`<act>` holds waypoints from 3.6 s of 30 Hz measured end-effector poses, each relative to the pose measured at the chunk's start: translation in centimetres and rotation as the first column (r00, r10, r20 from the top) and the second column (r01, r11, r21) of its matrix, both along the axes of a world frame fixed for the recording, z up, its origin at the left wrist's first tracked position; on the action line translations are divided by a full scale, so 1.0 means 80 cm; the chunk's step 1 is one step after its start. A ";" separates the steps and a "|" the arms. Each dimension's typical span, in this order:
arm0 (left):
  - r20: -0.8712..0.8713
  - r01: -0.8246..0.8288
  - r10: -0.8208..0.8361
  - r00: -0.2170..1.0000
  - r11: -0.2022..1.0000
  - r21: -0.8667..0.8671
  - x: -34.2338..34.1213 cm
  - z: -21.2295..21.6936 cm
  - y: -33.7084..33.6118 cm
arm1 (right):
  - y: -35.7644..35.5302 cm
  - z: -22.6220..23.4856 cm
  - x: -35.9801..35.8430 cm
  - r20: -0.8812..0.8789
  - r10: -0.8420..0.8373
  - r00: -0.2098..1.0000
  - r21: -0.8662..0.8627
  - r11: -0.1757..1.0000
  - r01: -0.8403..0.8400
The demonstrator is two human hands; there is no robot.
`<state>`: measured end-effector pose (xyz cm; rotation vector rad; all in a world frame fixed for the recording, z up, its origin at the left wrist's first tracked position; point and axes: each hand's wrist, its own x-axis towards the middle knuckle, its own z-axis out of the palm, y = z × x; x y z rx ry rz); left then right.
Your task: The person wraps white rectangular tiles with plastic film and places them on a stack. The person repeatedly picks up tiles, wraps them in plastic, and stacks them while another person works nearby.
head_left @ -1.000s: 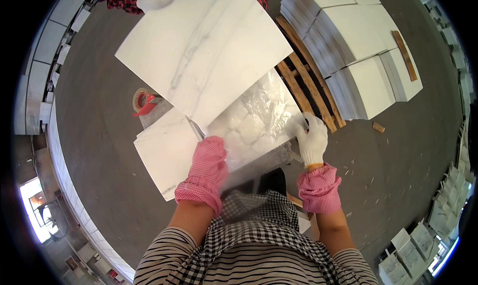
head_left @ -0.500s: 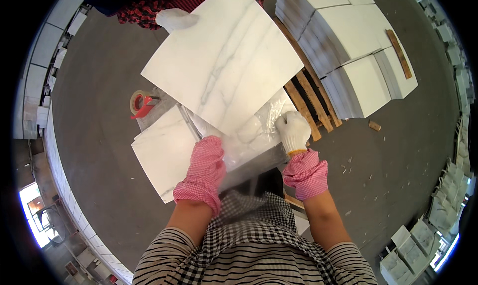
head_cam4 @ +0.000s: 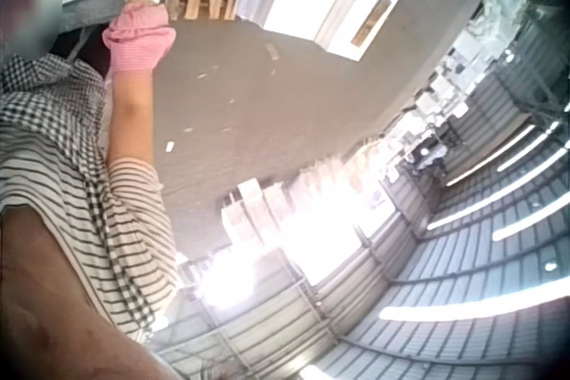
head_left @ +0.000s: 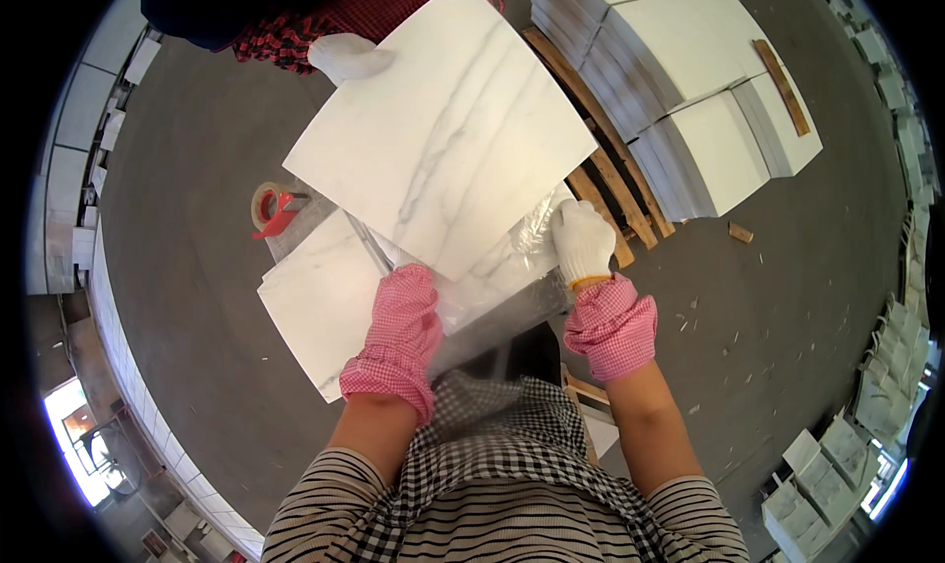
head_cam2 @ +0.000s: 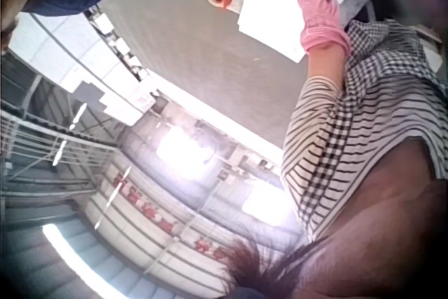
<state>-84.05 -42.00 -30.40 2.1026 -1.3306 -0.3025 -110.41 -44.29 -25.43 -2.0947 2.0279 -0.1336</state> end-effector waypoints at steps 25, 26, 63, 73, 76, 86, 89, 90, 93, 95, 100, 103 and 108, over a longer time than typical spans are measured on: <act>-0.018 0.048 -0.047 0.999 0.999 0.009 0.007 0.005 0.011 | 0.069 -0.024 -0.061 0.016 -0.276 0.961 0.062 0.960 0.274; -0.017 0.051 -0.051 0.999 0.999 0.011 0.007 0.006 0.011 | 0.073 -0.028 -0.061 0.018 -0.309 0.951 0.052 0.950 0.308; 0.517 0.610 -0.717 0.468 0.685 0.398 -0.008 0.074 0.128 | 0.405 0.153 -0.114 0.669 -0.546 0.504 0.006 0.683 0.731; 0.371 0.669 -0.841 0.395 0.539 0.511 -0.053 0.085 0.161 | 0.629 0.302 -0.087 0.534 -0.650 0.541 -0.110 0.581 0.807; 0.420 0.805 -0.823 0.381 0.519 0.287 -0.080 0.078 0.193 | 0.724 0.323 -0.101 0.460 -0.699 0.548 -0.292 0.464 0.836; 0.160 0.883 -0.921 -0.356 -0.387 -0.264 -0.324 0.280 0.470 | 0.982 0.384 -0.099 0.082 -0.893 0.443 0.118 0.450 0.885; 0.211 0.781 -0.810 -0.547 -0.584 -0.221 -0.351 0.329 0.525 | 1.007 0.378 -0.096 0.274 -0.930 0.245 0.223 0.309 0.925; 0.192 0.754 -0.778 -0.598 -0.627 -0.193 -0.357 0.345 0.540 | 1.006 0.379 -0.094 0.323 -0.917 0.235 0.173 0.301 0.938; 0.186 0.637 -0.691 -0.698 -0.718 -0.280 -0.380 0.371 0.582 | 1.012 0.387 -0.078 0.430 -0.882 0.194 0.060 0.242 0.968; 0.164 0.584 -0.637 -0.753 -0.762 -0.278 -0.392 0.383 0.603 | 1.018 0.385 -0.073 0.471 -0.865 0.174 0.012 0.203 0.979; 0.271 0.477 -0.573 -0.774 -0.808 -0.346 -0.425 0.401 0.640 | 1.019 0.403 -0.066 0.683 -0.729 0.049 0.117 0.176 0.977; 0.236 0.395 -0.466 -0.853 -0.871 -0.293 -0.453 0.407 0.651 | 1.016 0.421 -0.063 0.748 -0.657 0.095 0.100 0.252 0.963; -0.020 0.368 -0.369 -0.929 -0.923 -0.111 -0.474 0.420 0.645 | 1.004 0.460 -0.065 0.658 -0.709 0.253 -0.034 0.308 0.951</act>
